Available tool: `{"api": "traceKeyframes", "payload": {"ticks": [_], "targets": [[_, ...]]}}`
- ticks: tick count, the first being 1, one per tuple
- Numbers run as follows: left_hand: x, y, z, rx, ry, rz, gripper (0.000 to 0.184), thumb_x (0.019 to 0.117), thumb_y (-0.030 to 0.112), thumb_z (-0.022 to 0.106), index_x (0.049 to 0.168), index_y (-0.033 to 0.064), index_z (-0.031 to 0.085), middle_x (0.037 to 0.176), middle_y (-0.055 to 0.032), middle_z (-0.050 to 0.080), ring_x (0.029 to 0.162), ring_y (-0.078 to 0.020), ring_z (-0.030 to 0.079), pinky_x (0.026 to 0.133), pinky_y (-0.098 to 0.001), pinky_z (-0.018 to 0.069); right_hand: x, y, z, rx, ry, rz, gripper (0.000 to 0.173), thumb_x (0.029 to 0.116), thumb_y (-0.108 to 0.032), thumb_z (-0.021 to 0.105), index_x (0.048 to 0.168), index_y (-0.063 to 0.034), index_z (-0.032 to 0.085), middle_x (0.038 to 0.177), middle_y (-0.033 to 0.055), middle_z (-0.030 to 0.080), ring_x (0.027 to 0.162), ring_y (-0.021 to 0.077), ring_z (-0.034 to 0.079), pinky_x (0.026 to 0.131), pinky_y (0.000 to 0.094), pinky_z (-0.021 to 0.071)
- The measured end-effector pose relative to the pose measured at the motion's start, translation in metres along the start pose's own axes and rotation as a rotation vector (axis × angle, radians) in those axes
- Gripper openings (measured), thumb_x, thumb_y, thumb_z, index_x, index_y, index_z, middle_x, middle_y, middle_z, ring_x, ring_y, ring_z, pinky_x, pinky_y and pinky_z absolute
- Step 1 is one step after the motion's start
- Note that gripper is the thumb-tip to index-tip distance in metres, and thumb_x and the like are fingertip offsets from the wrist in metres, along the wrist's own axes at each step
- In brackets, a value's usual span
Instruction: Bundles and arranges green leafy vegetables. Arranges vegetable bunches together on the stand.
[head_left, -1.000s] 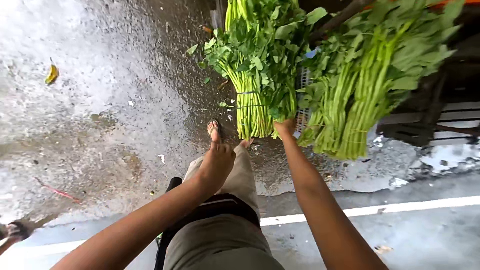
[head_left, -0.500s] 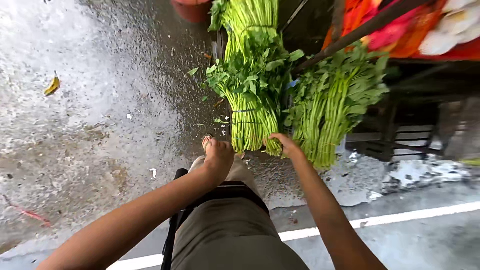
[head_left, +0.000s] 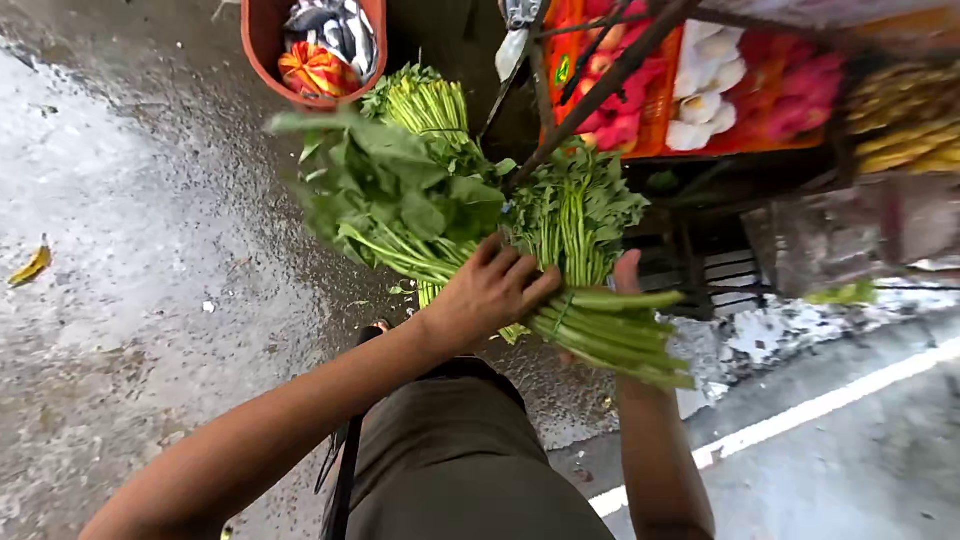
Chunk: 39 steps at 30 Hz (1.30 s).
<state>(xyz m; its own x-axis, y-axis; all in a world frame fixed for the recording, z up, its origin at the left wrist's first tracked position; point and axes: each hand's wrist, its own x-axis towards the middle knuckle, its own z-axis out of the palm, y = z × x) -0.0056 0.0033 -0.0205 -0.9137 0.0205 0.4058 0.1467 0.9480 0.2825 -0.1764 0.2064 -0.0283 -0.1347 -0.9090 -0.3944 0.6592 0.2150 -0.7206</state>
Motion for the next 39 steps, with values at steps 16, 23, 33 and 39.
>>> {"api": "traceKeyframes", "payload": {"ticks": [16,23,33,39], "targets": [[0.007,-0.003,0.004,0.045,-0.064,-0.575,0.040,0.0775,0.011,0.074,0.112,-0.0029,0.059,0.096,-0.0200,0.067,0.091,-0.0383,0.068,0.079,-0.0526,0.0529,0.069,0.059,0.102,-1.430,1.148,-1.180,0.017,0.0928,-0.010,0.075,0.108,-0.0041,0.077,0.095,0.0099,0.070,0.085,0.0160,0.068,0.073,0.0265,0.0584],[0.000,-0.014,0.003,0.079,-0.213,-0.580,0.049,0.0720,0.013,0.081,0.111,-0.0046,0.057,0.099,-0.0219,0.066,0.094,-0.0397,0.068,0.084,-0.0533,0.0524,0.081,0.056,0.098,-1.477,1.029,-0.925,0.011,0.1021,-0.008,0.058,0.106,-0.0016,0.065,0.103,0.0134,0.063,0.094,0.0217,0.066,0.079,0.0318,0.0585],[-0.008,-0.035,-0.024,-0.109,-0.181,-0.691,0.048,0.0735,0.015,0.080,0.112,-0.0033,0.059,0.096,-0.0200,0.069,0.091,-0.0374,0.070,0.083,-0.0568,0.0524,-0.013,0.045,0.094,0.178,0.199,-0.959,0.046,0.0985,-0.050,0.049,0.065,-0.0205,0.058,0.052,-0.0123,0.042,0.050,0.0030,0.045,0.058,0.0249,0.0440],[-0.017,-0.013,-0.011,-0.134,0.065,-0.377,0.055,0.0644,0.015,0.083,0.113,-0.0024,0.064,0.098,-0.0175,0.071,0.090,-0.0351,0.071,0.080,-0.0525,0.0552,0.038,0.038,0.074,0.535,0.421,-0.920,0.030,0.1084,-0.018,0.041,0.133,-0.0146,0.058,0.116,-0.0012,0.070,0.090,0.0019,0.069,0.072,0.0157,0.0578]]}}
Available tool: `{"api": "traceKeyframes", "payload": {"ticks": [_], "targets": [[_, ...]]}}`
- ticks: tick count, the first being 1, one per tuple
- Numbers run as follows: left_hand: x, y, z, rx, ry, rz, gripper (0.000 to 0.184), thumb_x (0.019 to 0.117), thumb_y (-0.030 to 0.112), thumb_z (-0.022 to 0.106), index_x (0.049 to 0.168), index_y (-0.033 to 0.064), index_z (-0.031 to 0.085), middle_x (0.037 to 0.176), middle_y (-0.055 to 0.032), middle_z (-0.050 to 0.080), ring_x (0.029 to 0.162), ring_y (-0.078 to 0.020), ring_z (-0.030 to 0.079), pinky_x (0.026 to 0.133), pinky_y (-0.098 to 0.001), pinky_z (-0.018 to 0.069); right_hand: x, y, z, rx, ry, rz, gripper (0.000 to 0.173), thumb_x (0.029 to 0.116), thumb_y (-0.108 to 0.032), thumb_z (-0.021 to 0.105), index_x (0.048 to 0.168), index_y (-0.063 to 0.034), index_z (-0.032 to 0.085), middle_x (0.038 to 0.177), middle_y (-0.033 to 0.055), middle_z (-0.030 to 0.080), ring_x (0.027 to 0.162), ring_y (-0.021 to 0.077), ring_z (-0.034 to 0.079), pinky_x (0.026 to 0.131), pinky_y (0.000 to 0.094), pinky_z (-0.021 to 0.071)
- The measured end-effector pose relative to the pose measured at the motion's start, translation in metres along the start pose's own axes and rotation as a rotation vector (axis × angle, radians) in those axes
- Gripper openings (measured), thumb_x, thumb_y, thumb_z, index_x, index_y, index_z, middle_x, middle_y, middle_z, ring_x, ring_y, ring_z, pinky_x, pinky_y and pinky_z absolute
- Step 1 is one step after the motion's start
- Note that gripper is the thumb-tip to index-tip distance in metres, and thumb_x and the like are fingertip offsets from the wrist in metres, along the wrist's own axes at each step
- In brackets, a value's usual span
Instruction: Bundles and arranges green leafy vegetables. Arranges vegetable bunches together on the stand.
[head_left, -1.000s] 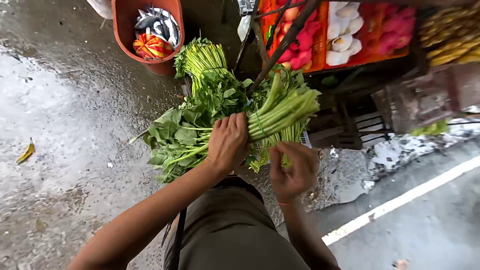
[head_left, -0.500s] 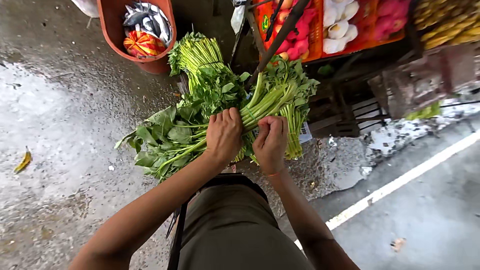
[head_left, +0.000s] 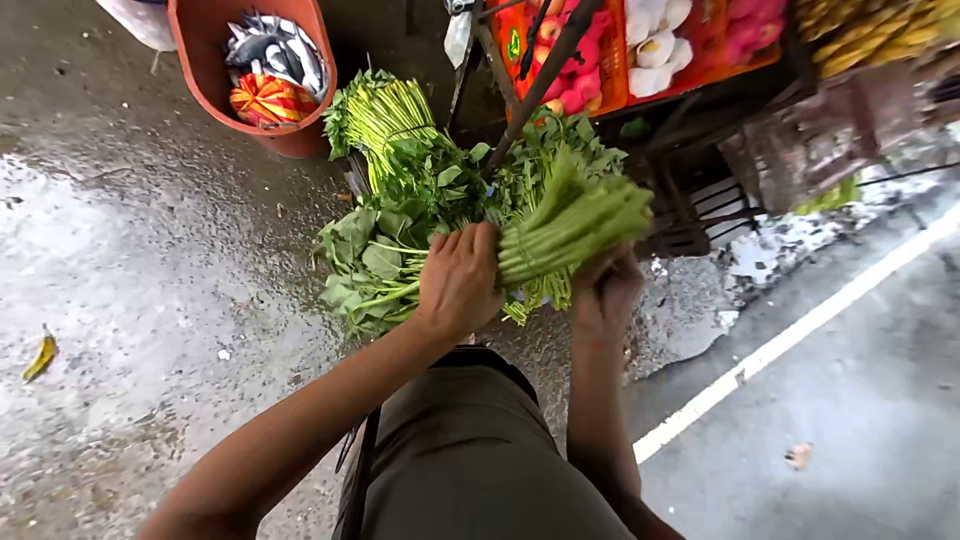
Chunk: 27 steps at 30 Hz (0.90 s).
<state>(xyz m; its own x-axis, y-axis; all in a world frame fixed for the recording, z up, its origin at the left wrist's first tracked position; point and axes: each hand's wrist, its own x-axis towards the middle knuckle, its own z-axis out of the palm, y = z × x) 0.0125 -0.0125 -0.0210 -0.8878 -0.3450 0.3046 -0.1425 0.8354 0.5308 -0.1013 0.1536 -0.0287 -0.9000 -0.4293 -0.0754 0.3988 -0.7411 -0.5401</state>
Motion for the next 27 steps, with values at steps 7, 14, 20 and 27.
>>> {"api": "traceKeyframes", "payload": {"ticks": [7,14,20,27], "targets": [[0.010,-0.011,-0.005,0.173,-0.209,0.022,0.088,0.0730,0.002,0.079,0.154,0.0182,0.048,0.105,-0.0247,0.065,0.094,-0.0433,0.064,0.083,-0.0562,0.0510,-0.002,-0.008,0.005,-0.763,-0.220,-0.165,0.060,0.0951,-0.040,0.072,0.144,-0.0090,0.056,0.149,0.0050,0.055,0.131,0.0197,0.057,0.110,0.0416,0.0498],[0.004,-0.006,0.001,0.250,-0.316,0.318,0.086,0.0790,-0.014,0.070,0.154,0.0210,0.047,0.113,-0.0230,0.065,0.103,-0.0414,0.065,0.091,-0.0536,0.0504,-0.004,-0.035,-0.004,-0.985,0.073,-0.030,0.028,0.0991,-0.032,0.062,0.111,-0.0105,0.077,0.121,0.0016,0.074,0.108,0.0121,0.070,0.089,0.0301,0.0590],[0.004,0.005,0.008,0.257,-0.381,0.441,0.081,0.0791,-0.012,0.072,0.151,0.0185,0.049,0.108,-0.0175,0.065,0.097,-0.0360,0.065,0.088,-0.0486,0.0515,0.003,-0.059,-0.006,-1.169,0.034,0.103,0.034,0.1003,-0.033,0.062,0.118,-0.0065,0.075,0.121,0.0053,0.075,0.111,0.0186,0.072,0.095,0.0375,0.0595],[0.007,0.006,0.011,0.308,-0.367,0.639,0.069,0.0834,-0.014,0.068,0.144,0.0165,0.057,0.108,-0.0177,0.067,0.101,-0.0352,0.067,0.090,-0.0478,0.0516,-0.002,-0.060,-0.006,-1.405,-0.061,0.344,0.019,0.0967,-0.017,0.069,0.110,-0.0076,0.079,0.111,0.0010,0.078,0.097,0.0081,0.072,0.083,0.0303,0.0593]]}}
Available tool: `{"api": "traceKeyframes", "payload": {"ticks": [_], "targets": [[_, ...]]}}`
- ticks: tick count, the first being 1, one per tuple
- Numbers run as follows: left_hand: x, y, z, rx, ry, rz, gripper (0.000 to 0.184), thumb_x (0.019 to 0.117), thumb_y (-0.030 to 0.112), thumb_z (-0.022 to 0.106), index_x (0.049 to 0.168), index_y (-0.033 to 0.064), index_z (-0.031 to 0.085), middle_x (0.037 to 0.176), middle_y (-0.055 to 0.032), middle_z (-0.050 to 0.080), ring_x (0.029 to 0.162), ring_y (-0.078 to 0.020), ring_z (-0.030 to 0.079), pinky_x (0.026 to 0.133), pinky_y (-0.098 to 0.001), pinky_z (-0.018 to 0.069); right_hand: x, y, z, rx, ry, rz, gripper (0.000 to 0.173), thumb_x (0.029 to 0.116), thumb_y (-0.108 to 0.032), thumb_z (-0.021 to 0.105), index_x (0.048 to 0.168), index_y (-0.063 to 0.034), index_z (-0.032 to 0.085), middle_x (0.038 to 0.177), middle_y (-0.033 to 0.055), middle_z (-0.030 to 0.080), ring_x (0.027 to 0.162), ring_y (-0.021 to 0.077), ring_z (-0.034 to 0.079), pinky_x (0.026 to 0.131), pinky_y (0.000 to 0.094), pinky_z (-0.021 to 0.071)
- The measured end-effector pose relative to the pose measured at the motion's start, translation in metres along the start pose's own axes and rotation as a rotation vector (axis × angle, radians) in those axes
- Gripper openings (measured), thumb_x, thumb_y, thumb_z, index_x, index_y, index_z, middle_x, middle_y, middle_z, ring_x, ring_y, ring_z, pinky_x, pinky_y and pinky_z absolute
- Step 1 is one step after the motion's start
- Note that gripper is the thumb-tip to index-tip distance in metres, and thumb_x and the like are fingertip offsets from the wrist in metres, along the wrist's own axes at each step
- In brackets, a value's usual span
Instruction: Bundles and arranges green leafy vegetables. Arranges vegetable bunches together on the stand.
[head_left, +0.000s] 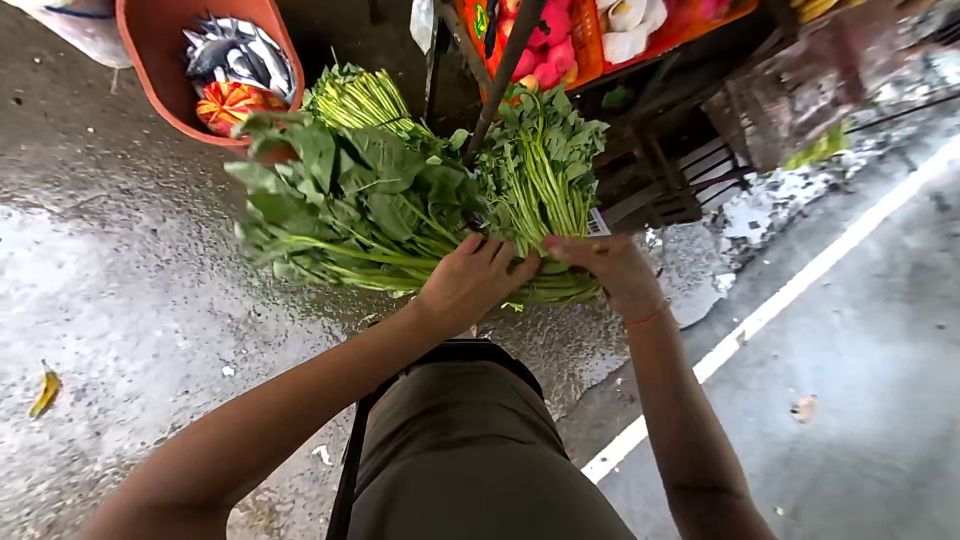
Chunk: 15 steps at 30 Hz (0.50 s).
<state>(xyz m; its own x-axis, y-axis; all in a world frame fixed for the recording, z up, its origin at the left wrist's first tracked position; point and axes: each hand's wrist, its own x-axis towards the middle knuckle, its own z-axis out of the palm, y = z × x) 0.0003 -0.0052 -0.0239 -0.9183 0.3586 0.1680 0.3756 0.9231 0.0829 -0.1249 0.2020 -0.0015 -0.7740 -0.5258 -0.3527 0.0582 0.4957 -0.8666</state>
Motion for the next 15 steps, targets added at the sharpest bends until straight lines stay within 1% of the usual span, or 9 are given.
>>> {"api": "traceKeyframes", "payload": {"ticks": [1,3,4,7,9,11,13,14,15], "targets": [[0.001,0.001,0.000,0.056,0.016,0.046,0.064,0.0847,-0.016,0.066,0.140,0.0153,0.059,0.105,-0.0172,0.067,0.098,-0.0345,0.067,0.089,-0.0466,0.0515,0.001,0.005,0.000,-0.005,-0.081,0.035,0.019,0.0964,-0.018,0.069,0.108,-0.0078,0.080,0.106,0.0004,0.078,0.091,0.0064,0.071,0.080,0.0285,0.0590],[0.003,0.005,0.001,0.168,0.027,0.107,0.057,0.0876,-0.018,0.060,0.137,0.0116,0.060,0.106,-0.0163,0.066,0.101,-0.0319,0.066,0.091,-0.0441,0.0508,0.002,0.018,-0.003,0.061,-0.241,0.145,0.022,0.0993,-0.026,0.064,0.104,-0.0098,0.077,0.091,-0.0019,0.074,0.077,0.0035,0.067,0.070,0.0240,0.0568],[0.004,0.009,0.002,0.206,0.027,0.115,0.052,0.0891,-0.017,0.058,0.135,0.0074,0.060,0.110,-0.0163,0.067,0.103,-0.0306,0.067,0.090,-0.0426,0.0511,0.002,0.026,-0.004,0.103,-0.286,0.193,0.023,0.0963,-0.032,0.061,0.096,-0.0132,0.075,0.082,-0.0035,0.072,0.070,0.0029,0.065,0.064,0.0230,0.0561],[0.008,0.018,0.001,0.180,-0.018,0.130,0.043,0.0900,-0.013,0.060,0.131,-0.0006,0.059,0.120,-0.0163,0.067,0.111,-0.0293,0.067,0.092,-0.0419,0.0530,-0.002,0.044,-0.013,0.193,-0.377,0.239,0.027,0.0917,-0.040,0.059,0.095,-0.0173,0.073,0.080,-0.0048,0.071,0.071,0.0033,0.067,0.065,0.0240,0.0576],[0.011,0.020,0.007,0.118,0.021,0.194,0.035,0.0913,-0.010,0.060,0.125,-0.0012,0.062,0.114,-0.0159,0.068,0.105,-0.0292,0.067,0.089,-0.0420,0.0527,-0.006,0.054,-0.021,0.302,-0.415,0.172,0.030,0.0892,-0.041,0.060,0.096,-0.0166,0.075,0.084,-0.0042,0.073,0.074,0.0036,0.068,0.068,0.0245,0.0586],[0.015,0.022,0.012,0.088,0.053,0.221,0.029,0.0935,-0.009,0.058,0.120,0.0014,0.063,0.109,-0.0134,0.069,0.101,-0.0268,0.068,0.092,-0.0408,0.0513,-0.010,0.057,-0.025,0.390,-0.366,0.106,0.038,0.0930,-0.037,0.044,0.093,-0.0162,0.076,0.083,-0.0022,0.074,0.075,0.0055,0.069,0.068,0.0259,0.0590],[0.018,0.022,0.013,0.070,0.052,0.235,0.029,0.0937,-0.007,0.060,0.120,0.0040,0.063,0.110,-0.0115,0.069,0.101,-0.0256,0.067,0.094,-0.0408,0.0506,-0.010,0.060,-0.030,0.363,-0.358,0.025,0.052,0.0961,-0.053,0.039,0.093,-0.0159,0.075,0.085,-0.0019,0.073,0.077,0.0069,0.068,0.070,0.0266,0.0575],[0.019,0.024,0.014,0.061,0.057,0.247,0.029,0.0939,-0.007,0.059,0.120,0.0054,0.063,0.110,-0.0106,0.069,0.102,-0.0250,0.067,0.095,-0.0410,0.0494,-0.008,0.062,-0.033,0.338,-0.398,-0.028,0.065,0.0942,-0.069,0.038,0.097,-0.0155,0.074,0.089,-0.0021,0.073,0.081,0.0078,0.068,0.072,0.0271,0.0571],[0.020,0.025,0.016,0.051,0.061,0.261,0.030,0.0944,-0.007,0.059,0.121,0.0066,0.063,0.110,-0.0098,0.069,0.104,-0.0249,0.066,0.097,-0.0418,0.0480,-0.007,0.063,-0.035,0.296,-0.477,-0.070,0.080,0.0887,-0.085,0.035,0.105,-0.0152,0.072,0.095,-0.0029,0.073,0.088,0.0076,0.068,0.076,0.0272,0.0573]]}}
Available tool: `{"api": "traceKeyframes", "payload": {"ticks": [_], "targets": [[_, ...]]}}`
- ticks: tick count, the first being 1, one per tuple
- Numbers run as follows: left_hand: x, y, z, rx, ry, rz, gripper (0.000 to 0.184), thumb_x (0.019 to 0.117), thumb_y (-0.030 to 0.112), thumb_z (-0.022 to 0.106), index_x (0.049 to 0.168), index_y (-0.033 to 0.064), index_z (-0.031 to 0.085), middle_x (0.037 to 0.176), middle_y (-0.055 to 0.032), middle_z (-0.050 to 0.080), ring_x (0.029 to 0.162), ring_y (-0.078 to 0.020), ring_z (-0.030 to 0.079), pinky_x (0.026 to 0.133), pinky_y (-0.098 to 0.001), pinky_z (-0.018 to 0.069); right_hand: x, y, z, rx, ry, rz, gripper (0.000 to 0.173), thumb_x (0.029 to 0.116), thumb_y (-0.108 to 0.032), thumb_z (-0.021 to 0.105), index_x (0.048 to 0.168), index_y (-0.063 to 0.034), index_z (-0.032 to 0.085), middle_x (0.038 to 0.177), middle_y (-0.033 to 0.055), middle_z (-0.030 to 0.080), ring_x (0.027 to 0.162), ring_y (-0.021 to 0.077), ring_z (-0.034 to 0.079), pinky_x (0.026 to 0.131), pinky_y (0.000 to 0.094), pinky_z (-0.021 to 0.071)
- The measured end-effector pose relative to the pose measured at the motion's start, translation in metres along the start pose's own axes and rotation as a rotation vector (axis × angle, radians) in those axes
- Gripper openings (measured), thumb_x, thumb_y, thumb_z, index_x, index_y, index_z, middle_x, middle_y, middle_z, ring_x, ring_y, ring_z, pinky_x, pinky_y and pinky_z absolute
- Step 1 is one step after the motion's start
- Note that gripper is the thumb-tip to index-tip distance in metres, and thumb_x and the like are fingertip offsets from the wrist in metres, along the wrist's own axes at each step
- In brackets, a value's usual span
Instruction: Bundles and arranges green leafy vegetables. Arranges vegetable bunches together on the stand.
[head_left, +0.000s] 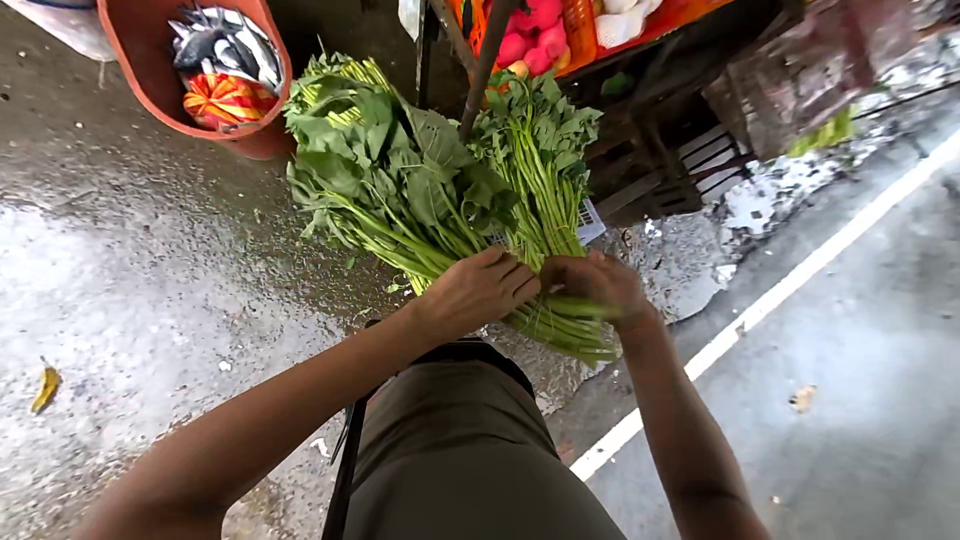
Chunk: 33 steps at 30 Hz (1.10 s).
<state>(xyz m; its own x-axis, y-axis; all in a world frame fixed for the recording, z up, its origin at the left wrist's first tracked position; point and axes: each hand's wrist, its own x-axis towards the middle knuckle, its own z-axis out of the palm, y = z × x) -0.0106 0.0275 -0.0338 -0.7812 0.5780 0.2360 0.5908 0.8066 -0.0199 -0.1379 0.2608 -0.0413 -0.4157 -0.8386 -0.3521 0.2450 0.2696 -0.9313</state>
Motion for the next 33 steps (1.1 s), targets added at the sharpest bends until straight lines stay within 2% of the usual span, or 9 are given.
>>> {"api": "traceKeyframes", "payload": {"ticks": [2,5,7,10,15,19,24,27,33], "targets": [[0.004,0.004,0.004,0.005,-0.005,0.036,0.031,0.0954,-0.009,0.056,0.121,0.0067,0.063,0.109,-0.0092,0.069,0.105,-0.0249,0.065,0.101,-0.0432,0.0451,-0.002,0.005,-0.002,0.059,-0.253,0.021,0.090,0.0819,-0.088,0.048,0.130,-0.0142,0.065,0.114,-0.0058,0.073,0.106,0.0040,0.067,0.093,0.0265,0.0557],[0.010,0.014,0.008,0.077,-0.092,0.019,0.038,0.0923,-0.014,0.057,0.126,0.0030,0.062,0.122,-0.0127,0.069,0.121,-0.0277,0.063,0.115,-0.0467,0.0384,0.000,0.009,0.026,0.108,-0.350,0.238,0.060,0.0813,-0.038,0.086,0.127,-0.0088,0.061,0.104,0.0029,0.076,0.092,0.0140,0.074,0.085,0.0338,0.0629],[0.010,0.019,0.009,0.073,-0.147,-0.055,0.057,0.0884,-0.016,0.061,0.142,0.0017,0.054,0.146,-0.0180,0.056,0.143,-0.0319,0.047,0.124,-0.0533,0.0258,-0.003,0.011,0.032,-0.047,-0.200,0.287,0.065,0.0743,-0.024,0.090,0.128,-0.0073,0.058,0.103,0.0022,0.075,0.090,0.0121,0.074,0.084,0.0314,0.0639],[0.009,0.025,0.003,0.008,-0.143,-0.109,0.083,0.0896,-0.012,0.064,0.162,0.0120,0.031,0.167,-0.0148,0.030,0.157,-0.0298,0.023,0.126,-0.0571,0.0139,-0.014,0.020,0.005,-0.318,0.102,0.299,0.074,0.0696,-0.033,0.091,0.131,-0.0068,0.059,0.106,0.0046,0.073,0.093,0.0120,0.072,0.085,0.0345,0.0625],[0.013,0.035,0.012,-0.109,-0.088,-0.268,0.080,0.0915,-0.003,0.065,0.162,0.0106,0.030,0.168,-0.0181,0.026,0.156,-0.0339,0.022,0.127,-0.0556,0.0165,-0.024,0.014,-0.064,-0.569,0.396,0.247,0.078,0.0769,-0.022,0.087,0.143,-0.0040,0.049,0.116,0.0146,0.069,0.100,0.0215,0.071,0.088,0.0456,0.0607],[0.021,0.046,0.021,-0.149,-0.093,-0.344,0.077,0.0931,-0.001,0.064,0.162,0.0103,0.030,0.167,-0.0198,0.026,0.156,-0.0352,0.023,0.126,-0.0565,0.0167,-0.003,0.014,-0.117,-0.691,0.599,0.305,0.094,0.0782,-0.024,0.090,0.154,-0.0071,0.037,0.132,0.0249,0.062,0.116,0.0392,0.065,0.098,0.0630,0.0519],[0.026,0.059,0.035,-0.171,-0.127,-0.416,0.071,0.0969,0.002,0.061,0.162,0.0107,0.032,0.166,-0.0201,0.029,0.155,-0.0354,0.027,0.125,-0.0575,0.0196,0.072,0.079,-0.179,-0.693,0.536,0.413,0.102,0.0902,-0.053,0.074,0.165,-0.0138,0.017,0.158,0.0236,0.042,0.144,0.0382,0.045,0.116,0.0610,0.0379],[0.023,0.065,0.042,-0.223,-0.155,-0.480,0.073,0.0936,-0.001,0.063,0.160,0.0096,0.035,0.165,-0.0211,0.030,0.154,-0.0361,0.027,0.125,-0.0584,0.0200,0.103,0.137,-0.196,-0.746,0.493,0.428,0.099,0.0934,-0.044,0.074,0.165,-0.0091,0.015,0.159,0.0259,0.039,0.146,0.0408,0.041,0.119,0.0614,0.0338],[0.014,0.072,0.046,-0.252,-0.193,-0.544,0.068,0.0949,0.000,0.061,0.158,0.0084,0.037,0.165,-0.0212,0.030,0.154,-0.0366,0.028,0.124,-0.0589,0.0209,0.081,0.132,-0.180,-0.701,0.443,0.520,0.096,0.0963,-0.041,0.071,0.165,-0.0072,0.013,0.163,0.0271,0.030,0.149,0.0419,0.036,0.119,0.0613,0.0325]]}}
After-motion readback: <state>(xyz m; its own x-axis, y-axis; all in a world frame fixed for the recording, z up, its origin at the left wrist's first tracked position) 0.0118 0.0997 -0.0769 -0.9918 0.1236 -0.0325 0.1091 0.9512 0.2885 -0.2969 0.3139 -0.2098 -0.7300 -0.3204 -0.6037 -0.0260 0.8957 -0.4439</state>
